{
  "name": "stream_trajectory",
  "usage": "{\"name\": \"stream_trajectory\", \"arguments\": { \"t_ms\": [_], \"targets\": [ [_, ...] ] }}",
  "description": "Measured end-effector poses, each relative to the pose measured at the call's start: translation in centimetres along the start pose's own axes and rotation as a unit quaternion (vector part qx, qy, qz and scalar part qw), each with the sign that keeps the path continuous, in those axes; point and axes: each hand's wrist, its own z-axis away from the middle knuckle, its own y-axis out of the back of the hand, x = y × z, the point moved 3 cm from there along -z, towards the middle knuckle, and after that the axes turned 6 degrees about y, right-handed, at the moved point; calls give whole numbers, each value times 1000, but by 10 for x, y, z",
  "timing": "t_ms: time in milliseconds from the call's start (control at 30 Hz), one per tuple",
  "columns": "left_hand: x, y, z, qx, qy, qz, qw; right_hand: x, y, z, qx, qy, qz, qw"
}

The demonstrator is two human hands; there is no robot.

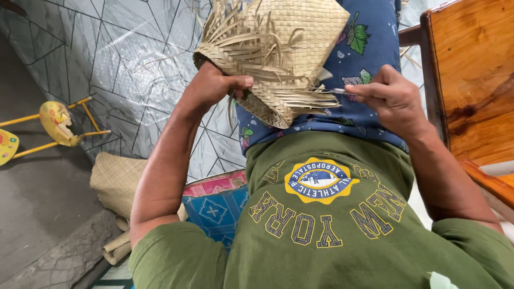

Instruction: Weaving a basket or hat using dried plant fibers by tucking and pulling strands into a pattern

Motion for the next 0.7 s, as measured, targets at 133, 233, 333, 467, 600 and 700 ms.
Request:
{"name": "stream_trajectory", "arguments": {
  "t_ms": [133,233,333,467,600,700],
  "targets": [
    [-2,3,0,14,39,-27,999,21,10,14,-5,-1,20,1000],
    [-6,4,-3,7,21,20,1000,30,15,25,1,-33,-13,999],
    [-4,1,-2,-15,8,28,999,31,16,30,4,-45,-45,998],
    [-2,0,-3,-17,-13,36,999,35,11,33,7,-67,-60,996],
    [-2,-3,2,11,-36,14,999,31,2,30,-8,-43,-33,999],
    [-3,-17,1,61,-56,67,994,26,-1,27,-28,-25,6,999]
  ]
}}
